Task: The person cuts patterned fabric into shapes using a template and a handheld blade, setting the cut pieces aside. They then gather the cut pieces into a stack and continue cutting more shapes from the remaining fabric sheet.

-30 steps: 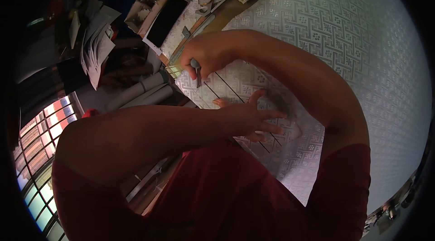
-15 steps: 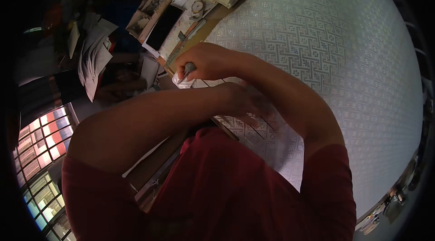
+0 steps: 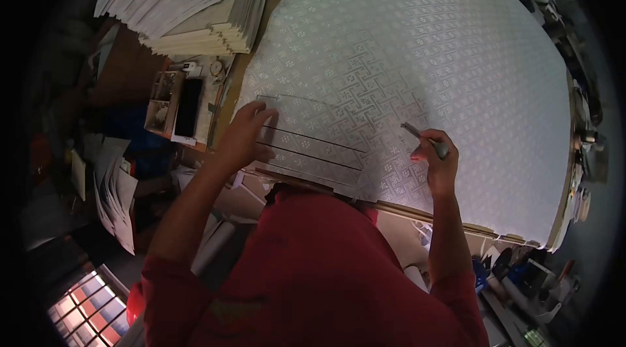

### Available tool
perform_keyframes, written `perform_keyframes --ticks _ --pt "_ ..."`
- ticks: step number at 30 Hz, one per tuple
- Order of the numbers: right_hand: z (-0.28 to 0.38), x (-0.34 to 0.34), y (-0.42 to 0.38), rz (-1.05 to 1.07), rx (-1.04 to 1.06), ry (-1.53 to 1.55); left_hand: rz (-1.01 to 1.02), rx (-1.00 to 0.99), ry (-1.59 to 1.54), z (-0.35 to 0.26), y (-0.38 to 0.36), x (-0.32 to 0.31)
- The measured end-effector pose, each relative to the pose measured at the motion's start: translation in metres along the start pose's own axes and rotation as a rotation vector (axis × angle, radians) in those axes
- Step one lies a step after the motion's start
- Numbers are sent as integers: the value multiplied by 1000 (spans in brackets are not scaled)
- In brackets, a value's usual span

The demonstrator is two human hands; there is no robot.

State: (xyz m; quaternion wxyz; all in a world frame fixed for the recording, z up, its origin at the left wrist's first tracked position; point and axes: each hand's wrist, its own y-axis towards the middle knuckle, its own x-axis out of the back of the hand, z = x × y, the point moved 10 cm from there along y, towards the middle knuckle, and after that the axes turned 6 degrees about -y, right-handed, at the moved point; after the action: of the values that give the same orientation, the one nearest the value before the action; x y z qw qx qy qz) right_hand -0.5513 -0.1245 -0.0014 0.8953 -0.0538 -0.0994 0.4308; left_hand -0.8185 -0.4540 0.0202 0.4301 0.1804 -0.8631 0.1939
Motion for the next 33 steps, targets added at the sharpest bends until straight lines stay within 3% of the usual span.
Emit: perform_keyframes --ticks 1,2,4,9,11,15,21,23,27,29,31,33 --pt "-8 4 -13 -3 24 67 -191 80 -190 19 -15 5" --pt "-8 -3 -25 -32 28 77 -176 55 -179 23 -25 -8" --pt "-7 -28 -47 -150 -56 116 -442 40 -179 33 -51 -6" --pt "2 -134 -64 -61 20 -84 -551 -92 -37 21 -60 -19" --pt "37 -186 -77 102 435 -735 -575 -104 -64 24 -63 -16" --pt "46 -224 -78 67 567 -929 -504 -119 -201 26 -66 -9" --pt "45 -210 -73 -20 592 -989 -397 -155 -360 30 -69 -4" --pt "36 -178 -69 -161 498 -1077 -351 -193 -343 27 -68 -10" --pt "19 -109 -74 -339 511 -1120 -388 -190 -281 25 -67 -15" --pt "10 -75 -79 -400 396 -1097 -404 -203 -235 22 -66 -15" --pt "14 -55 -87 -443 543 -1084 -437 -154 -199 25 -64 -16" --pt "11 -33 -86 -451 550 -1071 -434 -128 -124 19 -59 -19"
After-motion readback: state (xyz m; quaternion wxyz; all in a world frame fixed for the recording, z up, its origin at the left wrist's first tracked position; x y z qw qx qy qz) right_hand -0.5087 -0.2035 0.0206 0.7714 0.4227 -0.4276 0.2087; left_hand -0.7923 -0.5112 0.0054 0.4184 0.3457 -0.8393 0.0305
